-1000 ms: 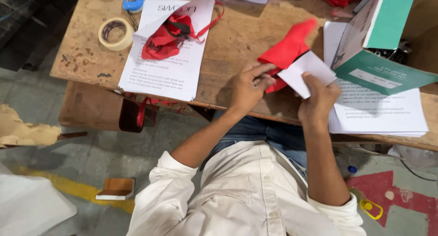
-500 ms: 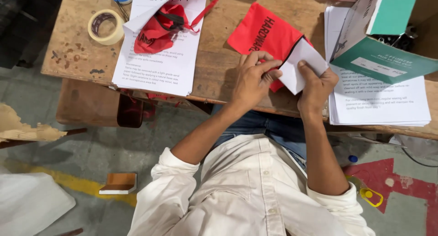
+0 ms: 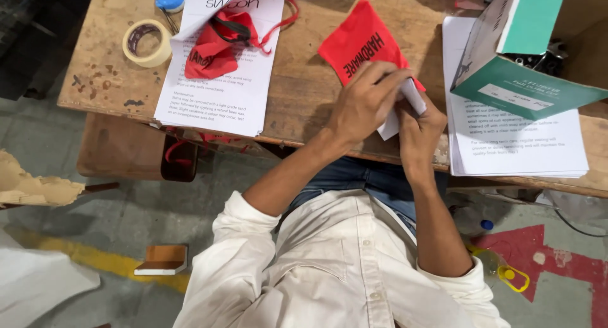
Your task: The person folds printed paper instruction sheets and inserts them into red drawstring pouches at a workbench, then sets the filled pouches aside with a stack of completed pouches. They repeat this for several pouches, occasionally picking up a new pouch and sheet from the table.
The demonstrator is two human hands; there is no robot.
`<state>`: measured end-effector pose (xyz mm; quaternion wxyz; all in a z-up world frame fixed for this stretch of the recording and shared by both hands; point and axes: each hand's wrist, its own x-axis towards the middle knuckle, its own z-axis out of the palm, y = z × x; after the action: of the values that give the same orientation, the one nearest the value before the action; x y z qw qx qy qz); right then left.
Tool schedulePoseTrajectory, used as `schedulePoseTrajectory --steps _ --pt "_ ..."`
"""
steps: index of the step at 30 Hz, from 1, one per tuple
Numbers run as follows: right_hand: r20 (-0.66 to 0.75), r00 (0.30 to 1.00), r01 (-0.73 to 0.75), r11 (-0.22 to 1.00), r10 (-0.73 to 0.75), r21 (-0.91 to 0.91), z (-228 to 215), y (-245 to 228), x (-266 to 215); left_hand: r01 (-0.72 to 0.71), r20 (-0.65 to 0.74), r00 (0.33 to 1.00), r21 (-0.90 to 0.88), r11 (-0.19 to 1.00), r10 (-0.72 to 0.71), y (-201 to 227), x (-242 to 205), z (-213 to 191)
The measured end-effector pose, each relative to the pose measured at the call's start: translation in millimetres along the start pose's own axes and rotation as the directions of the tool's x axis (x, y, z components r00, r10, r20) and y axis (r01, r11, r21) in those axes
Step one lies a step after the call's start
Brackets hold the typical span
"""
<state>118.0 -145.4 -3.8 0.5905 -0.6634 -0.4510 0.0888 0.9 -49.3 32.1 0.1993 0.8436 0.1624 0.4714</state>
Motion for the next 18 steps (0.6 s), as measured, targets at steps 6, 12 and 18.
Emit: schedulePoseTrajectory --steps 6,12,18 --pt "0.213 0.952 -0.301 0.788 0.218 0.537 -16 -11 -2 0.097 0.014 0.995 0.138 0.986 -0.100 -12 -21 -2" --pt "0.431 0.879 -0.393 0.825 0.207 0.406 -28 4 -11 0.087 -0.002 0.996 0.070 0.994 -0.087 -32 -41 25" --pt "0.385 0.920 -0.180 0.953 0.075 0.244 -20 -8 -5 0.120 -0.030 0.992 0.008 0.993 -0.119 -66 -47 65"
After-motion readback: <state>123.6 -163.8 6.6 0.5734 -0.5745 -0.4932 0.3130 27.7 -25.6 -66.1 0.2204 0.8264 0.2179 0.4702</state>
